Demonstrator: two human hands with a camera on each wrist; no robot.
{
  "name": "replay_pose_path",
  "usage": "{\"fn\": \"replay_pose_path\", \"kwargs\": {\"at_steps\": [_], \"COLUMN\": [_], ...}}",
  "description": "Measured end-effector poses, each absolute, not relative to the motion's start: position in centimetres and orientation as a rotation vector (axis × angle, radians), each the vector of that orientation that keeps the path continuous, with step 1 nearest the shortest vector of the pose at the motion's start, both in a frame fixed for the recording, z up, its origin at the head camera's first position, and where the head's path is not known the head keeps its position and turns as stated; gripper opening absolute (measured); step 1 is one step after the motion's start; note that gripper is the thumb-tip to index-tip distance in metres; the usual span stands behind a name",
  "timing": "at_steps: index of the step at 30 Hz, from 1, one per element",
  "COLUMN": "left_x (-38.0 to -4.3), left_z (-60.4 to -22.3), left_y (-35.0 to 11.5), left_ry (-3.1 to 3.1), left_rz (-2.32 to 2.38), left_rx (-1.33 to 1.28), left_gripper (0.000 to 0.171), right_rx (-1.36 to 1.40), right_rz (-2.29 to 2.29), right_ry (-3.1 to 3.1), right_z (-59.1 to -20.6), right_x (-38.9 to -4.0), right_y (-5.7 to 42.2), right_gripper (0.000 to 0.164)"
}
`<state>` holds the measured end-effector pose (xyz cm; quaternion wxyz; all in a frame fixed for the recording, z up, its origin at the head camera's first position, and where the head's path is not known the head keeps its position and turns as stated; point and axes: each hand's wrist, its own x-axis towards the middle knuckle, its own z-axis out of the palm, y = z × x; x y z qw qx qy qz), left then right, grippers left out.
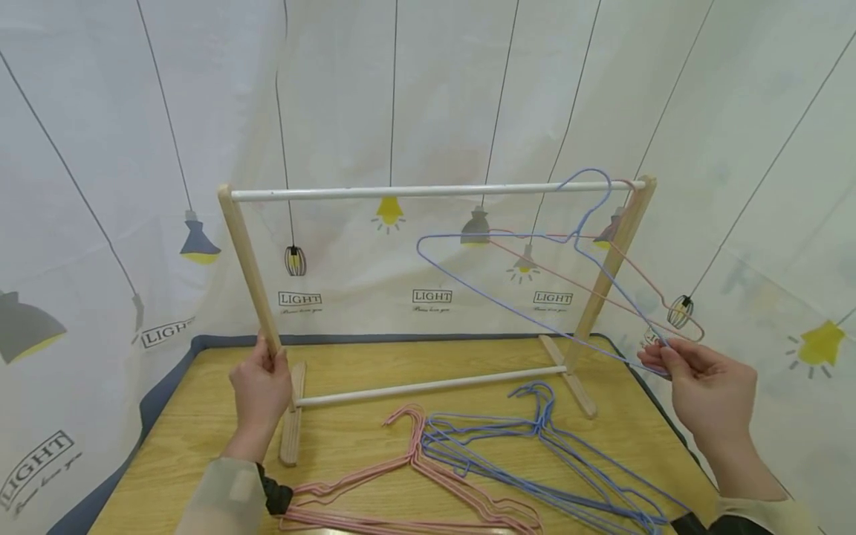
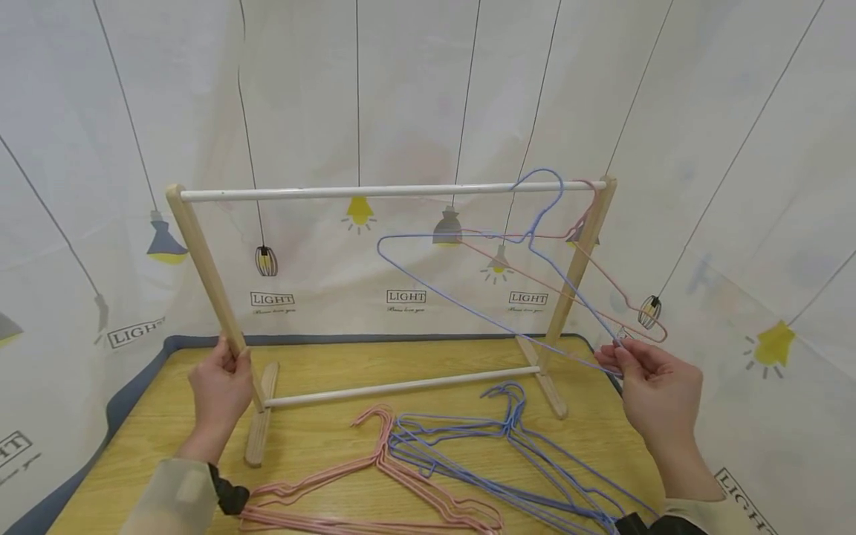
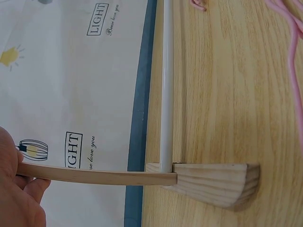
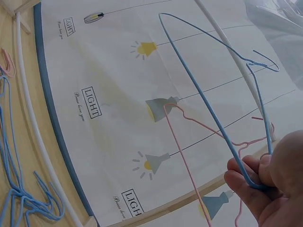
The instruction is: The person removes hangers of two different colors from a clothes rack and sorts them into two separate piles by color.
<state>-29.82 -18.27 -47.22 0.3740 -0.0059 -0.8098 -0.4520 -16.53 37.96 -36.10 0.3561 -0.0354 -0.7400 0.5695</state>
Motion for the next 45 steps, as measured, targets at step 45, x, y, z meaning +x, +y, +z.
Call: {"fn": "replay_pose_path", "kwargs": {"at_steps": [45], "left_x": [-29.8], "left_z": [-47.2], "left_y": [-18.1], "left_ry": [-2.05], "left_rz": [-1.179], "left_rx": [-0.004], "left_gripper": [0.031], "right_rx": [-0.796], "right_rz": [1.824], "right_ry": [-2.503], "right_z": [-54.1], "right_x": [-9.7], "right_y": [42.8], "right_gripper": [0.021]}}
